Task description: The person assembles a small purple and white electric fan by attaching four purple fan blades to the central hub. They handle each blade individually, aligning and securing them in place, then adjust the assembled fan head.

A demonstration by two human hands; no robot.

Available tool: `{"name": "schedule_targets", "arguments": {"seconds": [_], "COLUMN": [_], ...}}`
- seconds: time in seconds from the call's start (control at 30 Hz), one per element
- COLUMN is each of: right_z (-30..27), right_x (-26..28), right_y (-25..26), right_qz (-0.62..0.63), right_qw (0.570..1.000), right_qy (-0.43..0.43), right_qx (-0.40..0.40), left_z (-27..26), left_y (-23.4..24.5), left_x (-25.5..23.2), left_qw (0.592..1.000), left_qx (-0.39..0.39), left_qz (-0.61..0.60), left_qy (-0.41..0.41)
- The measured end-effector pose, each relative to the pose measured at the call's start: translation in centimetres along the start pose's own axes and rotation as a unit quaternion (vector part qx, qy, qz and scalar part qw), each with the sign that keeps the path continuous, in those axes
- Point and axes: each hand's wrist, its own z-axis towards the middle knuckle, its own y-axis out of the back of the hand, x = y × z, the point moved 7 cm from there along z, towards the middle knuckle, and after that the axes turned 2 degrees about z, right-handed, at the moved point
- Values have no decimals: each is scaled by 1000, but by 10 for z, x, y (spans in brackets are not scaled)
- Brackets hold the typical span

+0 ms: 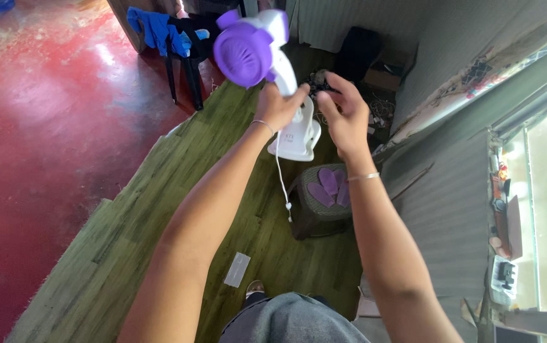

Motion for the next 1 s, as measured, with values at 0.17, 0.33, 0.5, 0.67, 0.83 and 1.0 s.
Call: {"name": "schedule_targets", "arguments": {"seconds": [0.17, 0.33, 0.5, 0.67, 0.83, 1.0], "right_z": [-53, -86, -84, -81, -78, -41], "right_x": [-69, -100, -108, -129, -165, -152], "right_y": [24, -39, -73, -86, -59, -22], "right_qz": [50, -49, -69, -68, -25, -58], "right_qw": [983, 968, 956, 945, 927, 930], "right_qy": [-121, -211, -230, -233, -334, -343], "right_qx": [-129, 129, 167, 219, 166, 118], "left_z": [8, 9, 6, -1, -3, -3], "left_y": [22, 36, 29, 32, 40, 48], "left_x": [-7, -29, -35, -34, -16, 8], "left_qw": [992, 968, 924, 908, 909, 922], "left_qx": [-96, -187, -114, -63, -46, -23], "left_qz": [-81, -166, -334, -363, -364, -317], "left_qy": [21, 36, 148, 199, 196, 221]}}
